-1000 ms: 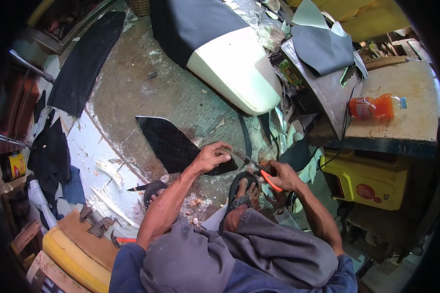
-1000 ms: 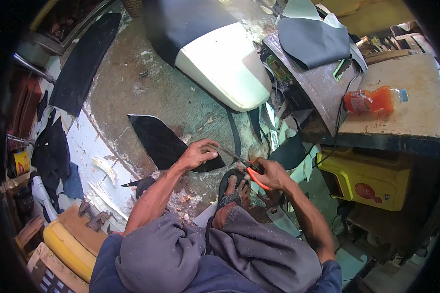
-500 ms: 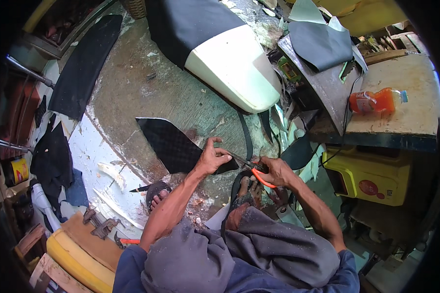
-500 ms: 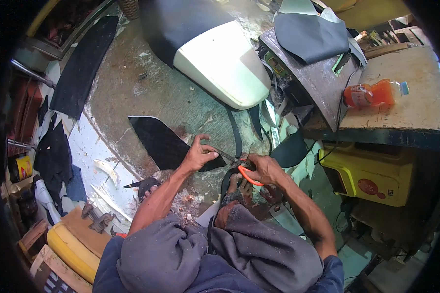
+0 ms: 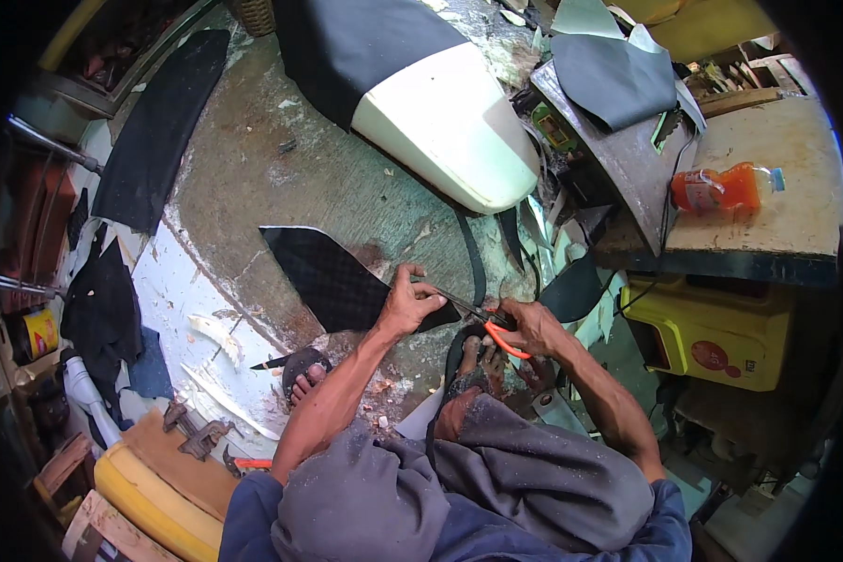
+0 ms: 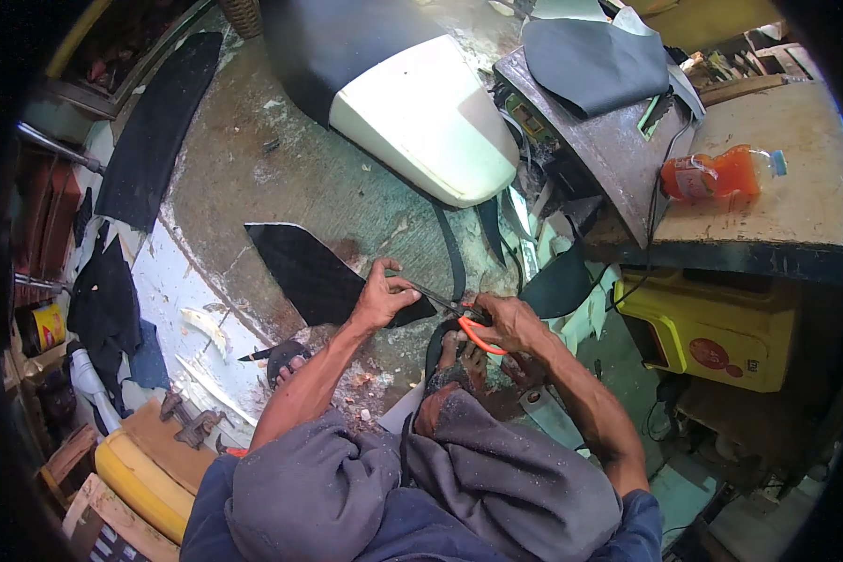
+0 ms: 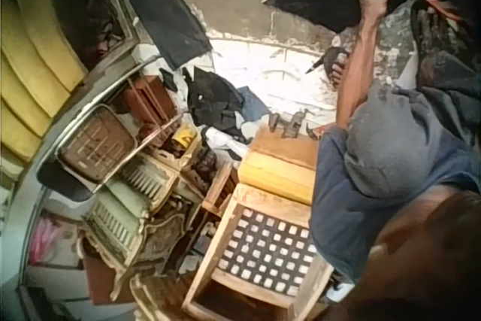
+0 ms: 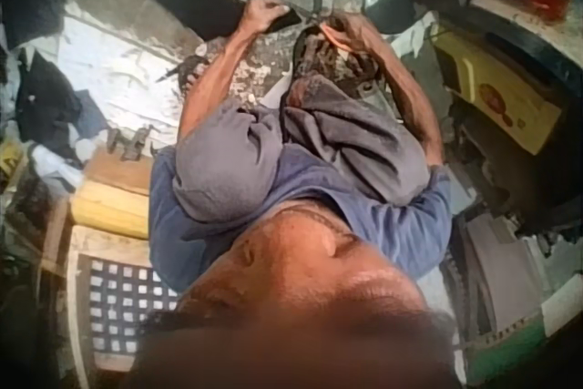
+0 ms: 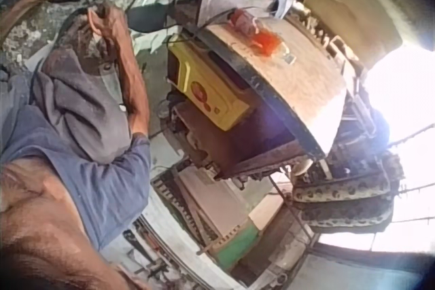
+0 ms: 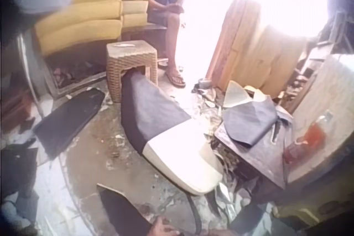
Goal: The person cuts a piece of black vinyl using scissors and fits it over a white foam seat base. They smooth the material over the contours of the seat and trim the excess vinyl to shape.
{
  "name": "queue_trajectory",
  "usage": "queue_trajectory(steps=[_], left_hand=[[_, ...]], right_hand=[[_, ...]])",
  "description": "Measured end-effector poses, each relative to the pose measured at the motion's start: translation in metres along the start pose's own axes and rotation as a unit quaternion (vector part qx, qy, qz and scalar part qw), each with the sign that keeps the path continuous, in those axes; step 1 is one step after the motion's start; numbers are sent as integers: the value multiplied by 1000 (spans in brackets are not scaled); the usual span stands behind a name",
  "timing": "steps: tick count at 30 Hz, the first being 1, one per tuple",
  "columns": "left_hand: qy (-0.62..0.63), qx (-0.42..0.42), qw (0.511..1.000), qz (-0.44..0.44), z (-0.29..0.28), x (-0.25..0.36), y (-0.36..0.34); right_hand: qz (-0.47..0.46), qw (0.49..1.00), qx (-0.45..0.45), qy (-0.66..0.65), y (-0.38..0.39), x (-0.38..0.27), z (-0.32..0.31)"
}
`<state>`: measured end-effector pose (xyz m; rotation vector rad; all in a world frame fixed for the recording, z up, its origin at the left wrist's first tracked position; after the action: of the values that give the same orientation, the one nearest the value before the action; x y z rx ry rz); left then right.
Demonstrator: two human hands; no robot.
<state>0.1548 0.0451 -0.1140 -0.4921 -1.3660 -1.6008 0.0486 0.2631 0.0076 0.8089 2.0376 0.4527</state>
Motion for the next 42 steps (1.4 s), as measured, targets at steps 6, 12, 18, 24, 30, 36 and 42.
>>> queue_trajectory(steps=[6, 12, 18, 24, 30, 36, 42], left_hand=[[2, -6, 1000, 8, 2, -1, 0], [-21, -5, 1000, 12, 1, -1, 1], [-165, 10, 982, 92, 11, 29, 17], [-353, 220, 887, 201, -26, 65, 51], [-551, 390, 707, 212, -89, 67, 66], [-579, 378, 691, 211, -108, 42, 62], [-595, 374, 679, 213, -111, 34, 59]], right_hand=[[-12, 999, 14, -44, 2, 2, 2], [53, 994, 25, -97, 2, 4, 7], [70, 986, 106, -110, -10, 4, 1], [14, 992, 109, -61, -42, -25, -4], [-59, 992, 98, 60, -108, -80, 9], [-38, 997, 42, 54, -141, -104, 18], [-36, 999, 32, 5, -166, -113, 25]])
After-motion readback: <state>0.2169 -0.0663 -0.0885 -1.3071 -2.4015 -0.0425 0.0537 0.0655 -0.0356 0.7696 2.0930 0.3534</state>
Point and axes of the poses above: each hand's wrist, its own y-axis away from the middle knuckle, its own z-axis out of the palm, x = y × z, the point moved 4 cm from there along -y, towards the middle knuckle, and after that the axes turned 6 degrees about -z, right-handed, at the moved point
